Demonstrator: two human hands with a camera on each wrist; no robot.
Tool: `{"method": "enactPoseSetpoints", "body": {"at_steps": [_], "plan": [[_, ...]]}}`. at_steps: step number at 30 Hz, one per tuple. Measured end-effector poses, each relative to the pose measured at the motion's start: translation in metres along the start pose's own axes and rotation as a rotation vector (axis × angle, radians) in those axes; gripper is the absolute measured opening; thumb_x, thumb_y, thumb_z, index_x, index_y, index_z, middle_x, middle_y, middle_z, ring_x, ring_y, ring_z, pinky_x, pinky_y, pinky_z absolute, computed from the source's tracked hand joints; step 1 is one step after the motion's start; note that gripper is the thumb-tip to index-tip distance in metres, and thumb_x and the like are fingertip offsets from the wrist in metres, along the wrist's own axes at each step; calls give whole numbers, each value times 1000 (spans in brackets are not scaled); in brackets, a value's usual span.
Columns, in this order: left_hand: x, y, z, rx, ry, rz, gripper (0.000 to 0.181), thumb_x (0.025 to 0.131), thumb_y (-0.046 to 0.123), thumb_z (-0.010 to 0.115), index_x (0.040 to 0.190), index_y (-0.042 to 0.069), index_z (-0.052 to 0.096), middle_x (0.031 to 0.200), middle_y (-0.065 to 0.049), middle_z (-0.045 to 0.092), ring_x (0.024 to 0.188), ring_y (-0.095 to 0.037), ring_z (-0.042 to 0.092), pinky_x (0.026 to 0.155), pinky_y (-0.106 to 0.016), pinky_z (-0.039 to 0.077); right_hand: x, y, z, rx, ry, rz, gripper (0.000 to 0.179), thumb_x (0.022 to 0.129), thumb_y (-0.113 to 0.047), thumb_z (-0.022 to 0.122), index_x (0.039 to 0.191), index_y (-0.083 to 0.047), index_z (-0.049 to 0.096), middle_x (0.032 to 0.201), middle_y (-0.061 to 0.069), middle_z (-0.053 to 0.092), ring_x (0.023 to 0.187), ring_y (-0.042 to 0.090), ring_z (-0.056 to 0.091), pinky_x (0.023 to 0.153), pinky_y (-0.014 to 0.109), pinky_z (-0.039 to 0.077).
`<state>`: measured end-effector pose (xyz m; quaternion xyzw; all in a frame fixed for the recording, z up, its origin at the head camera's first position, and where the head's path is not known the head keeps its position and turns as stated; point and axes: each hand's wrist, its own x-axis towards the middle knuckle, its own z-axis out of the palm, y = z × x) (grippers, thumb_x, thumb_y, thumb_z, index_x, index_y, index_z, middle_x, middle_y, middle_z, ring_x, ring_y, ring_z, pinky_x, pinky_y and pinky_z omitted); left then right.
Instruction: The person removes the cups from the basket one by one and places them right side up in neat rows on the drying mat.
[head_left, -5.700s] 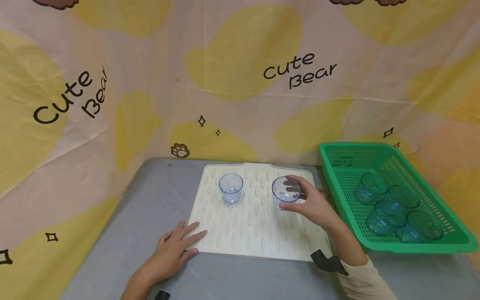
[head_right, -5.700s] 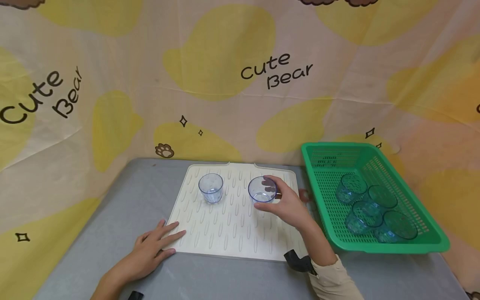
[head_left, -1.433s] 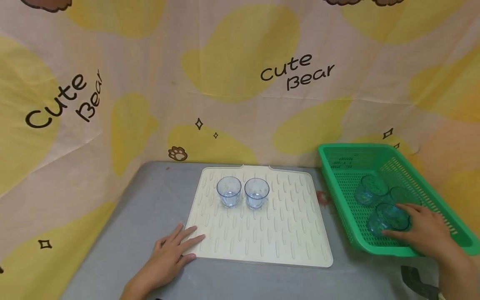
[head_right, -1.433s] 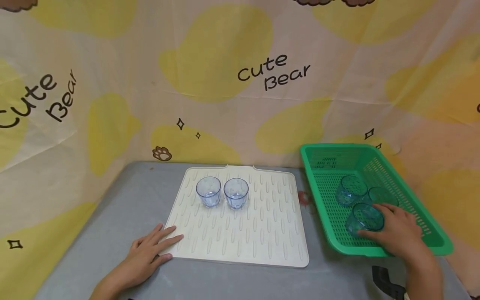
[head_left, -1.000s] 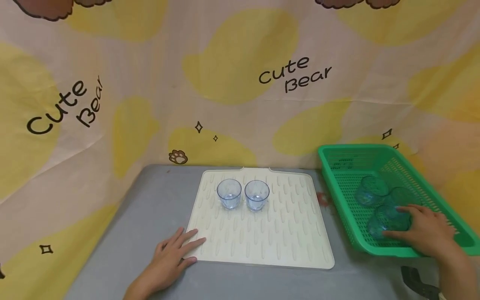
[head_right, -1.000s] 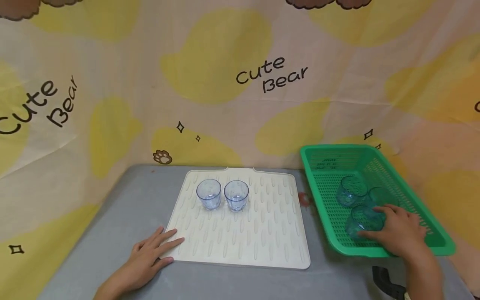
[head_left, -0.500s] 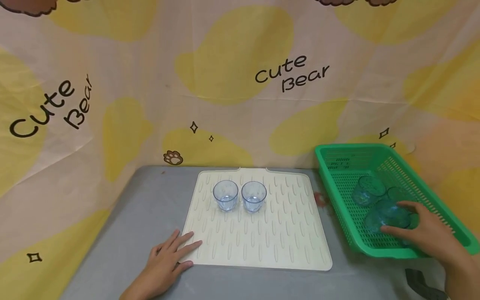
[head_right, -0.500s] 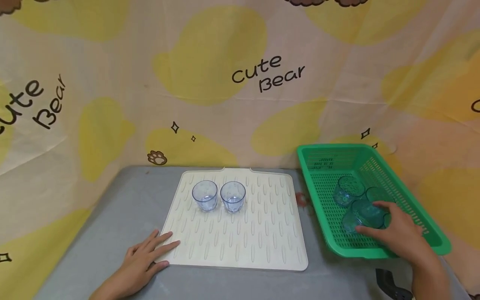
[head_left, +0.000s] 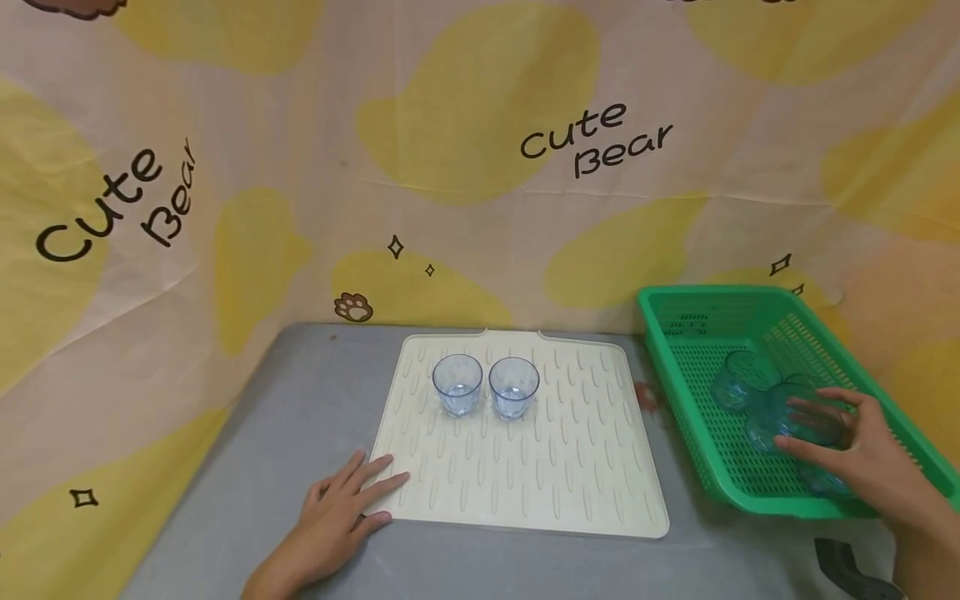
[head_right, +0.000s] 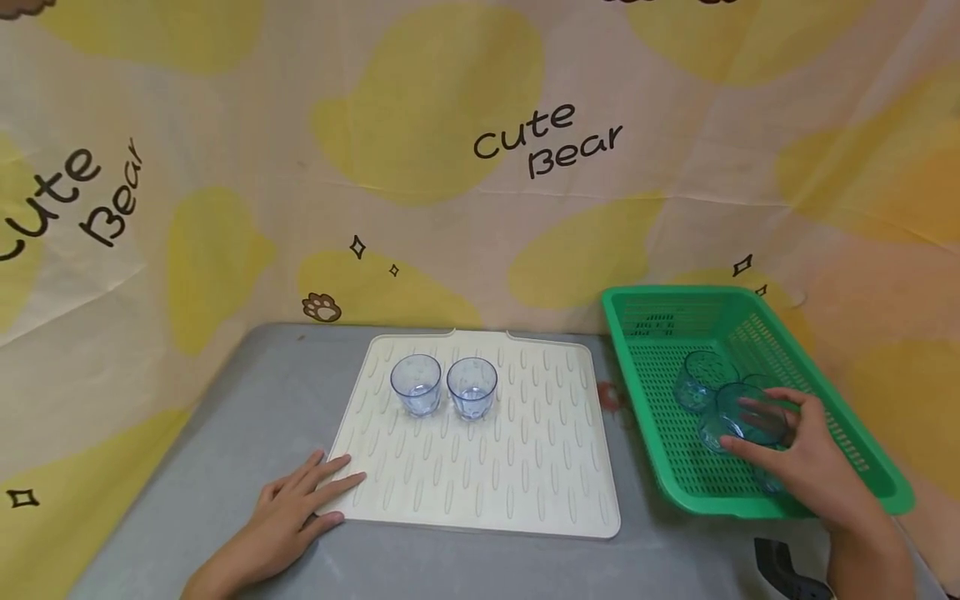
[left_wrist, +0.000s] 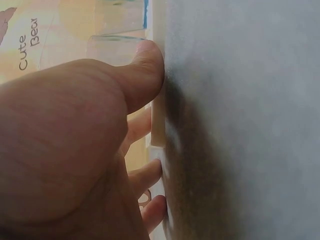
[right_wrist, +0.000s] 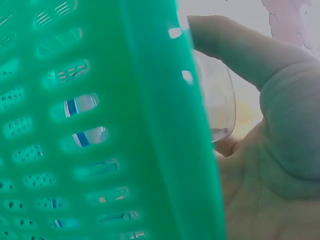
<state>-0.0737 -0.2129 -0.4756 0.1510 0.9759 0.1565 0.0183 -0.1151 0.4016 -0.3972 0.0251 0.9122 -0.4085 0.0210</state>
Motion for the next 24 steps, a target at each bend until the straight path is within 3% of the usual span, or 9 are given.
{"method": "enactPoseSetpoints", "body": {"at_steps": [6, 12, 19, 24], "plan": [[0, 0, 1, -7, -1, -2, 53, 91, 34, 70, 140, 45, 54, 154, 7, 46, 148, -37, 32, 98, -56, 32, 2, 1, 0, -41, -35, -52, 88, 97, -24, 67, 160, -9, 7, 120, -37, 34, 97, -29, 45, 70, 13, 47], [-1, 0, 0, -15, -6, -10, 53, 91, 35, 70, 140, 46, 53, 155, 7, 45, 149, -37, 32, 98, -56, 31, 3, -2, -1, -44, -25, -69, 84, 97, -25, 67, 161, -21, 13, 121, -39, 34, 100, -29, 42, 71, 12, 45], [-1, -1, -3, -19, -10, -14, 53, 91, 35, 71, 139, 46, 54, 154, 7, 46, 149, -36, 31, 99, -57, 30, -2, -1, 4, -30, -67, -38, 81, 99, -26, 63, 160, -34, 10, 122, -37, 35, 101, -27, 42, 71, 16, 46], [1, 1, -3, -23, -23, -18, 53, 91, 35, 70, 140, 46, 53, 155, 7, 45, 149, -36, 30, 99, -57, 30, 0, -7, 3, -19, -42, -50, 78, 100, -26, 62, 159, -33, 13, 125, -35, 36, 102, -26, 42, 72, 17, 45]]}}
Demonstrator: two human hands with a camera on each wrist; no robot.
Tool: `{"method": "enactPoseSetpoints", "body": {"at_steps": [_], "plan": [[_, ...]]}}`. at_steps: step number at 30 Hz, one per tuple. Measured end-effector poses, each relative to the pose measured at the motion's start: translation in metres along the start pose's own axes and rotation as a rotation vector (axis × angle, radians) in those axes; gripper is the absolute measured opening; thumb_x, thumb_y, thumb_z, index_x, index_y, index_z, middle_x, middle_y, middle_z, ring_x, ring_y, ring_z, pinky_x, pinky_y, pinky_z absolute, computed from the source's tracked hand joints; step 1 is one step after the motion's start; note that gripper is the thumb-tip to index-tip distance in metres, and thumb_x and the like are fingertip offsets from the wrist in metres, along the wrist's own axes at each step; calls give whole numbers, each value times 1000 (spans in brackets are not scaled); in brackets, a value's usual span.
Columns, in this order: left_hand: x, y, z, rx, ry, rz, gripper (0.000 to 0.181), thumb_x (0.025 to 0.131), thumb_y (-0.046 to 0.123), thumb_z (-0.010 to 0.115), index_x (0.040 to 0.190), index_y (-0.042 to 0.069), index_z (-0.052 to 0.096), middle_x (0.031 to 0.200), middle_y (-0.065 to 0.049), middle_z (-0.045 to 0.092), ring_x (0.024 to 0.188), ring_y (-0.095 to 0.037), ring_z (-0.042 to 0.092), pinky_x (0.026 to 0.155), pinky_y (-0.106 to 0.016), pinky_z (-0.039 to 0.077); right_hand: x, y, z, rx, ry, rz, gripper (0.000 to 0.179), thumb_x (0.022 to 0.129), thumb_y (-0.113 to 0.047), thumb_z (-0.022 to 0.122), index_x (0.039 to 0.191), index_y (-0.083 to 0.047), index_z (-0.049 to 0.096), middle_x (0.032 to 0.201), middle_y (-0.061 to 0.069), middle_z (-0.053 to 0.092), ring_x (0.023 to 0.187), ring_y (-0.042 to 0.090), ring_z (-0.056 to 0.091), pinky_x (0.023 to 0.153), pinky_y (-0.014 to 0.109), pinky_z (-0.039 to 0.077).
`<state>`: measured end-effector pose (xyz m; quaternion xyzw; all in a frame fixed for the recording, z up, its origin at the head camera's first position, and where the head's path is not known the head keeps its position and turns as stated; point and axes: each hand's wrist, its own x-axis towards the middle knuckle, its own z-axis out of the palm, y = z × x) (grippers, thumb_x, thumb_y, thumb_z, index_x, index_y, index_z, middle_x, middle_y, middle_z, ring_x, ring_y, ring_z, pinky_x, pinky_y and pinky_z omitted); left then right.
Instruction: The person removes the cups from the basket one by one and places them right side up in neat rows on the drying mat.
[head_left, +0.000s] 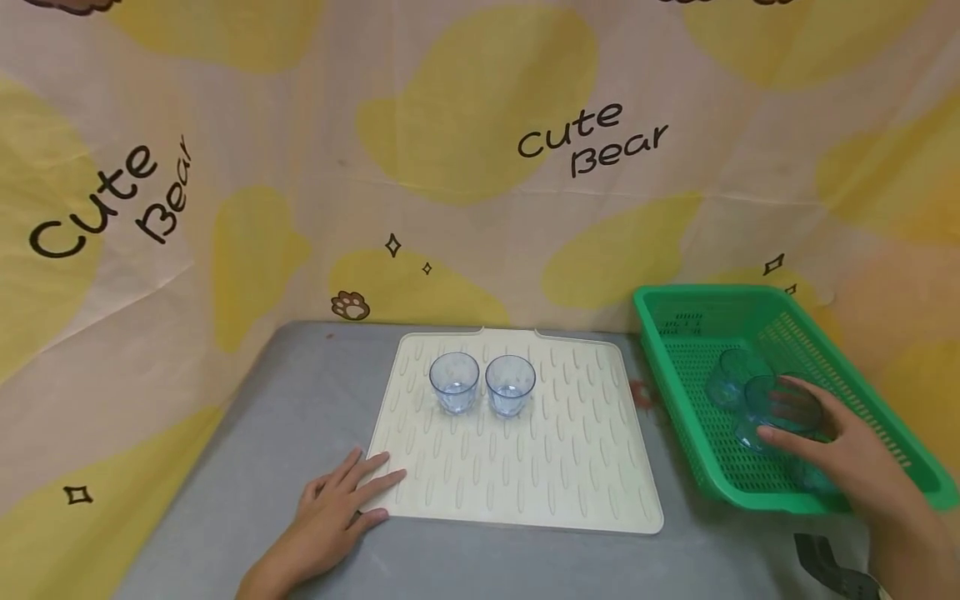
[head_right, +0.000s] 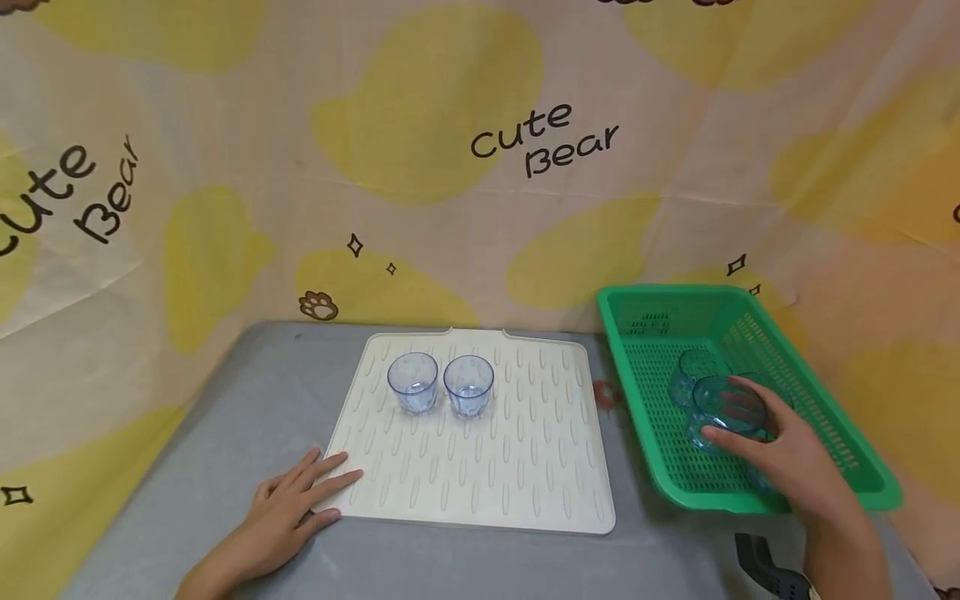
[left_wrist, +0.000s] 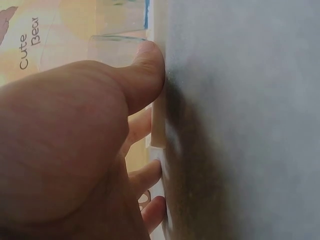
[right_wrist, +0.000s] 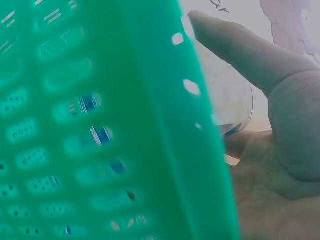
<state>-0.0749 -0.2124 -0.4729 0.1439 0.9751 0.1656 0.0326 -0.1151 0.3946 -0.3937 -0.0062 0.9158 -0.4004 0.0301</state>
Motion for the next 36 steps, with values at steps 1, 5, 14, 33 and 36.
{"method": "enactPoseSetpoints", "body": {"at_steps": [1, 5, 14, 33, 36], "plan": [[1, 1, 0, -3, 1, 2, 53, 91, 35, 70, 140, 46, 53, 155, 7, 45, 150, -36, 30, 99, -57, 30, 0, -1, 0, 6, 2, -9, 78, 99, -24, 63, 159, -33, 13, 125, -35, 35, 103, -25, 42, 72, 17, 45], [3, 3, -1, -14, 5, 13, 52, 92, 35, 70, 140, 46, 53, 155, 7, 45, 149, -37, 30, 99, -57, 30, 1, -5, 0, 27, 13, -54, 78, 98, -18, 64, 159, -29, 18, 126, -33, 37, 104, -23, 48, 73, 14, 47], [6, 4, -4, -24, -1, 7, 52, 92, 34, 69, 140, 45, 53, 155, 6, 44, 150, -37, 28, 100, -58, 29, 3, -24, 9, 108, -6, -93, 73, 98, -16, 63, 158, -24, 23, 130, -29, 45, 107, -16, 56, 79, 12, 48], [-2, 1, -4, -29, 31, 17, 51, 91, 32, 71, 138, 41, 56, 153, 4, 47, 147, -39, 32, 97, -60, 29, 7, -60, 37, 76, 189, -77, 80, 90, -27, 75, 156, -21, 30, 134, -8, 48, 109, -16, 42, 80, 4, 40], [-2, 2, -3, -35, 30, 21, 50, 91, 31, 71, 138, 40, 57, 153, 4, 47, 147, -39, 32, 98, -61, 30, 10, -67, 39, 107, 222, -83, 80, 90, -26, 76, 156, -22, 30, 135, -6, 49, 111, -15, 43, 81, 3, 40]]}}
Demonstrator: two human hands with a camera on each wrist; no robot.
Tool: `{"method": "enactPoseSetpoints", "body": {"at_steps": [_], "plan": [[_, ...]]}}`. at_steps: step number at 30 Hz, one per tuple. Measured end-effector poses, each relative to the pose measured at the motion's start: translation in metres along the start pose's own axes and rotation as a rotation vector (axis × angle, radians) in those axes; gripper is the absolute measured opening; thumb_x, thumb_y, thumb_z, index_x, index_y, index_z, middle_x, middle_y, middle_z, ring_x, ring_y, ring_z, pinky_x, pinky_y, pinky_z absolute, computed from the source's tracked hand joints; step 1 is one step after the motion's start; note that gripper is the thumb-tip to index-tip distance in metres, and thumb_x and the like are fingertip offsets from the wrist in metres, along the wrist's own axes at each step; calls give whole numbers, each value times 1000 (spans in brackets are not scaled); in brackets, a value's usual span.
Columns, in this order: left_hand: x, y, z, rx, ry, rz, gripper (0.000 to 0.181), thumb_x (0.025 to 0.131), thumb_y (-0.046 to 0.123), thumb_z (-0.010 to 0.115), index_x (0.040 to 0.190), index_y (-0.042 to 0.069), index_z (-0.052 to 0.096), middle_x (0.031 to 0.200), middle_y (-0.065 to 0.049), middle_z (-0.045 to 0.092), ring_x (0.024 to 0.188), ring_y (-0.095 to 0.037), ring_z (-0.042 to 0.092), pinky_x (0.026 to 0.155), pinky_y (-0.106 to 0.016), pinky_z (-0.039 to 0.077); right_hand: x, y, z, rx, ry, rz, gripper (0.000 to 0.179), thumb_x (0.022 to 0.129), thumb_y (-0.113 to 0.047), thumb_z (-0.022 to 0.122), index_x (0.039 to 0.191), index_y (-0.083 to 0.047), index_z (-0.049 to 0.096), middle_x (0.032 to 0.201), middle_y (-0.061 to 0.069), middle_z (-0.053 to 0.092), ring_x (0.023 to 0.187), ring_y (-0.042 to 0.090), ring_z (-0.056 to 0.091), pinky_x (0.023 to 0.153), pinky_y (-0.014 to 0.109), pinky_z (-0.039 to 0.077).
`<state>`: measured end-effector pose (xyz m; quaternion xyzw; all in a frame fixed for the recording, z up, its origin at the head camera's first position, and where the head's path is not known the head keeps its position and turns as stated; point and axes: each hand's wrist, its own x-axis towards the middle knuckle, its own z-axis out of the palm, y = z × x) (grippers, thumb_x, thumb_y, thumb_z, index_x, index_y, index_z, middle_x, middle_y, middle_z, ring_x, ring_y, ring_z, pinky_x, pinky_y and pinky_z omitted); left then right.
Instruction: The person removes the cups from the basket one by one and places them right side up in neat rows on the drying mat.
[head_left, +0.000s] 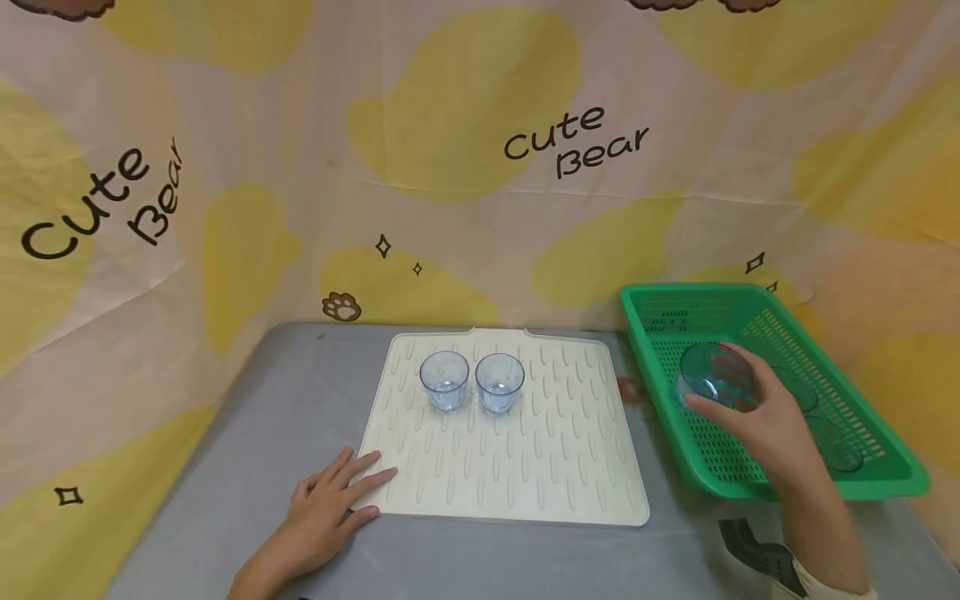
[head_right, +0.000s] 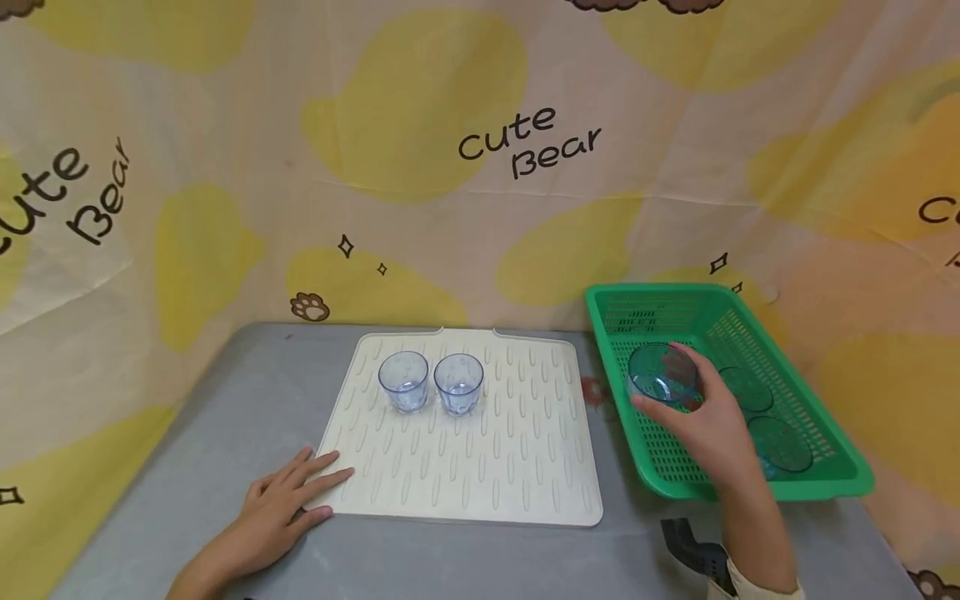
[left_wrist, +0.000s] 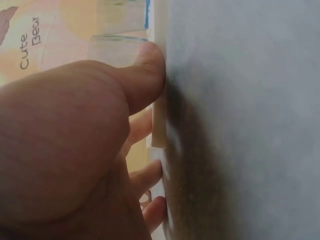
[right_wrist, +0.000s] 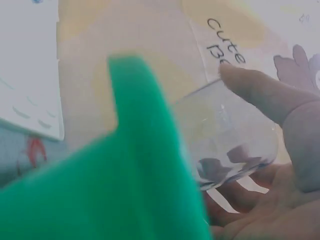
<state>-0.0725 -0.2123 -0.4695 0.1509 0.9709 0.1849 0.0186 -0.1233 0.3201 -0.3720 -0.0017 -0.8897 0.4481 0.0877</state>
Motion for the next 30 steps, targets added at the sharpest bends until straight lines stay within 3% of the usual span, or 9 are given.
{"method": "enactPoseSetpoints", "body": {"at_steps": [4, 9, 11, 14, 16, 21, 23, 27, 30], "plan": [[0, 0, 1, -4, -13, -10, 50, 91, 32, 70, 138, 40, 57, 154, 5, 46, 148, -38, 31, 99, -62, 30, 4, -13, 11, 33, -29, -3, 80, 91, -26, 74, 156, -21, 29, 141, 3, 48, 111, -14, 45, 81, 4, 41], [1, -1, 1, -13, -2, -7, 51, 91, 31, 71, 138, 41, 56, 154, 5, 46, 148, -38, 31, 99, -61, 28, 9, -32, 34, 39, -116, 49, 87, 89, -32, 76, 157, -17, 25, 148, 20, 41, 129, 24, 48, 78, 9, 44], [1, -1, 1, -17, -7, -13, 52, 91, 31, 71, 139, 42, 56, 154, 4, 46, 148, -38, 30, 99, -61, 27, 11, -38, 45, 62, -148, 70, 89, 88, -34, 77, 157, -17, 24, 150, 21, 38, 133, 41, 44, 84, 19, 49], [1, -2, 1, -19, -14, -17, 52, 91, 30, 71, 139, 42, 56, 154, 4, 46, 148, -39, 29, 100, -61, 27, 13, -44, 63, 93, -177, 75, 91, 86, -36, 78, 157, -17, 24, 154, 19, 35, 137, 42, 41, 97, 39, 52], [1, -2, 1, -20, -10, -14, 52, 90, 30, 71, 139, 42, 56, 154, 3, 46, 148, -39, 30, 99, -62, 27, 15, -46, 74, 118, -192, 70, 92, 85, -36, 80, 157, -16, 25, 154, 18, 35, 138, 39, 42, 101, 43, 49], [0, -1, 0, -23, 1, -5, 51, 91, 31, 71, 139, 41, 56, 154, 4, 47, 148, -39, 30, 98, -62, 28, 24, -46, 96, 221, -219, 50, 89, 84, -27, 81, 154, -13, 28, 148, 20, 44, 132, 37, 51, 87, 14, 48], [0, 0, 0, -26, -3, -6, 51, 91, 31, 71, 139, 41, 56, 154, 5, 46, 149, -38, 29, 99, -62, 28, 28, -45, 104, 247, -225, 60, 88, 85, -25, 81, 154, -13, 29, 146, 20, 46, 130, 37, 52, 84, 12, 48], [0, 0, 0, -13, 0, -1, 51, 91, 32, 71, 139, 41, 56, 154, 5, 46, 148, -39, 31, 98, -62, 29, 36, -41, 121, 226, -238, 88, 86, 84, -29, 81, 153, -14, 32, 147, 19, 49, 134, 37, 49, 97, 31, 50], [0, -1, 0, -8, -3, -5, 51, 90, 31, 71, 139, 41, 56, 153, 4, 46, 148, -39, 30, 98, -62, 29, 40, -37, 134, 202, -251, 120, 85, 83, -32, 81, 152, -15, 34, 149, 17, 49, 139, 37, 46, 107, 49, 45]]}}
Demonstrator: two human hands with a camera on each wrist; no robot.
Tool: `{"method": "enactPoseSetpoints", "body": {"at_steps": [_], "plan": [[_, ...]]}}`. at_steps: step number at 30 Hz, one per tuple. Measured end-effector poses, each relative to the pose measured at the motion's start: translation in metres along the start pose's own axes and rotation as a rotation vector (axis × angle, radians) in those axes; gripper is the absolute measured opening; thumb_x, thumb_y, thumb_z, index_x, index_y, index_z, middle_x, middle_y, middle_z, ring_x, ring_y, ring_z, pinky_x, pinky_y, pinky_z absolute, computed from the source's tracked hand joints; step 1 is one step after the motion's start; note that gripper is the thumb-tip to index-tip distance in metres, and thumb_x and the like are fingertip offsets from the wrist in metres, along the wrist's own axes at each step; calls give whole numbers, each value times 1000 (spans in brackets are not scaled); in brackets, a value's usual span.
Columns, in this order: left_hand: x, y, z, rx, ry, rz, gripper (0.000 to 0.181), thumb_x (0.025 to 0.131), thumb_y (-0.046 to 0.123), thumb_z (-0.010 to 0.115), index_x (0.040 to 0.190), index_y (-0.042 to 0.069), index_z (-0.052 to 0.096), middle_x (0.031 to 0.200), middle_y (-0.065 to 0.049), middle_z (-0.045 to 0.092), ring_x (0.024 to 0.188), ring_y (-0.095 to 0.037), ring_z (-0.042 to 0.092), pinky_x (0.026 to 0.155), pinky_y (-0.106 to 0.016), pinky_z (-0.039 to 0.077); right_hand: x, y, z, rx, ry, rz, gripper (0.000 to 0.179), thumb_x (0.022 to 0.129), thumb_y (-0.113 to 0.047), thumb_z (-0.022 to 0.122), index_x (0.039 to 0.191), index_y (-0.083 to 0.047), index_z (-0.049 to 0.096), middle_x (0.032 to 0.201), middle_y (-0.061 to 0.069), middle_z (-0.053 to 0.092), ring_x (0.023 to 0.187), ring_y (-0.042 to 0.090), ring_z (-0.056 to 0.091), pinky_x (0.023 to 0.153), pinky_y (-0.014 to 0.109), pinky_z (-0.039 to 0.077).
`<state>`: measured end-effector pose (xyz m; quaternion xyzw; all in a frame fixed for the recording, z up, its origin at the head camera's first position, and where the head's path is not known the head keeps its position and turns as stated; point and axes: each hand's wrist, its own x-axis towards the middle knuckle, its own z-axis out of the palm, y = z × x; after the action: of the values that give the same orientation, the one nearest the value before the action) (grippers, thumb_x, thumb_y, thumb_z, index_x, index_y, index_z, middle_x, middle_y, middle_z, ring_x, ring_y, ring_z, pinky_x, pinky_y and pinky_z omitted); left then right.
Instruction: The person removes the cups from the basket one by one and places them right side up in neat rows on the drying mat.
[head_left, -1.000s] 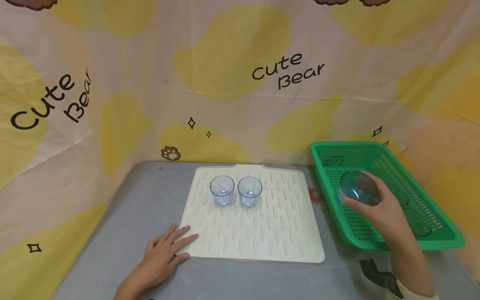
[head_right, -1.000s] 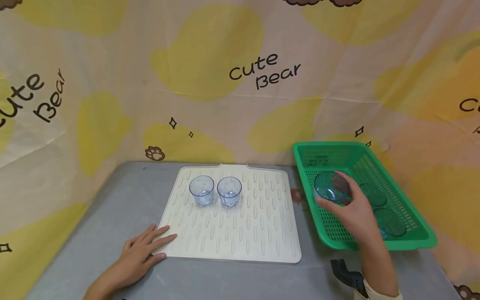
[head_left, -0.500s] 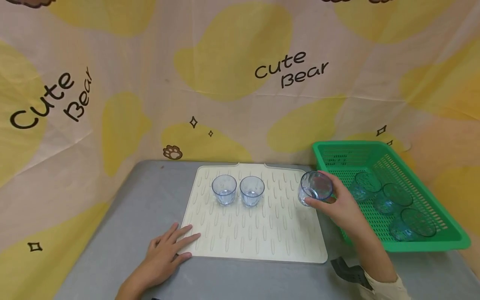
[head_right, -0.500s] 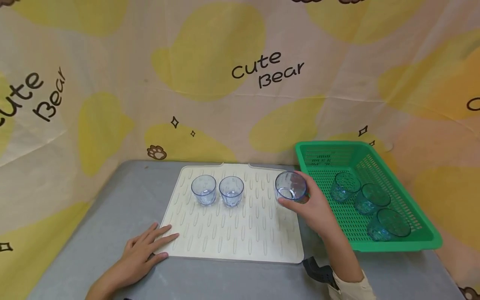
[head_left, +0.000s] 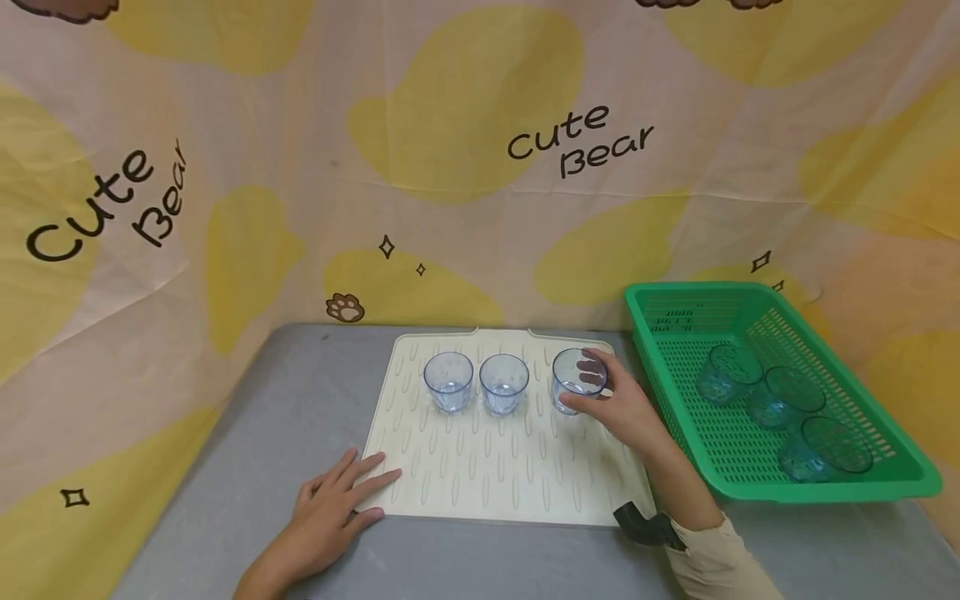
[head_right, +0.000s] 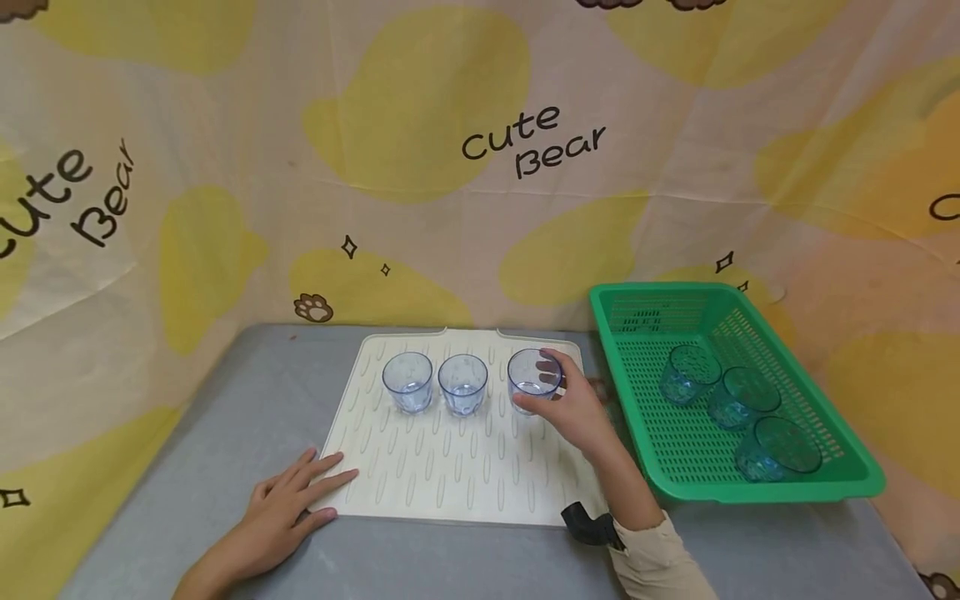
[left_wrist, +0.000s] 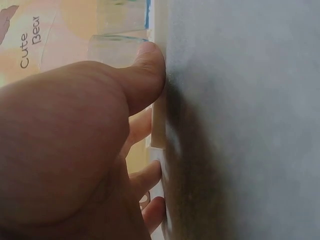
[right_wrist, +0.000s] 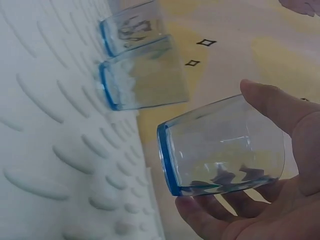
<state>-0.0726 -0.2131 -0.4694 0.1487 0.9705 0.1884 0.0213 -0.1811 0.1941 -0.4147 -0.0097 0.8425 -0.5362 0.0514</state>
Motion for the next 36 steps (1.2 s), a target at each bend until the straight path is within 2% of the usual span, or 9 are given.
{"method": "enactPoseSetpoints", "body": {"at_steps": [2, 5, 10, 16, 24, 31, 36], "plan": [[0, 0, 1, -3, -5, -5, 51, 90, 31, 71, 139, 41, 56, 154, 4, 46, 148, -39, 30, 98, -62, 28, 6, 5, 7, 9, -1, 27, 85, 82, -32, 82, 151, -17, 35, 150, 15, 48, 140, 37, 45, 109, 53, 41], [0, 0, 2, -3, -11, -16, 51, 90, 31, 72, 138, 40, 57, 154, 3, 46, 149, -38, 30, 99, -62, 28, 14, 13, 17, 52, -7, 38, 84, 81, -28, 83, 150, -16, 37, 150, 16, 49, 139, 37, 46, 110, 52, 41], [-1, 0, 2, 0, -20, -24, 51, 90, 32, 72, 138, 40, 57, 154, 4, 46, 149, -38, 30, 99, -63, 28, 22, 24, 27, 68, -21, 1, 81, 81, -21, 84, 148, -11, 41, 146, 21, 52, 135, 39, 51, 107, 49, 44], [-2, 0, 3, -6, 8, -12, 52, 89, 30, 72, 138, 41, 57, 154, 6, 46, 148, -38, 31, 98, -61, 28, 25, 28, 28, 68, -18, -24, 80, 80, -19, 84, 148, -11, 42, 144, 21, 54, 132, 39, 53, 107, 49, 43], [1, -1, 5, -10, -2, -13, 53, 90, 31, 72, 138, 42, 56, 154, 5, 46, 148, -38, 30, 99, -61, 27, 25, 31, 27, 88, -14, -29, 82, 79, -17, 85, 148, -12, 42, 144, 21, 54, 132, 38, 53, 106, 49, 44], [2, -1, 5, -7, 30, 11, 52, 89, 30, 72, 138, 42, 56, 154, 5, 46, 147, -39, 32, 97, -61, 28, 22, 32, 23, 141, -33, -95, 98, 76, -7, 86, 155, -12, 28, 152, 23, 43, 140, 43, 43, 115, 54, 34], [3, -1, 6, -5, 24, 9, 53, 89, 29, 73, 138, 42, 56, 154, 5, 46, 147, -38, 31, 97, -59, 28, 7, 22, 16, 53, -4, -105, 100, 76, -18, 88, 156, -18, 28, 156, 19, 38, 144, 40, 38, 115, 54, 33]]}}
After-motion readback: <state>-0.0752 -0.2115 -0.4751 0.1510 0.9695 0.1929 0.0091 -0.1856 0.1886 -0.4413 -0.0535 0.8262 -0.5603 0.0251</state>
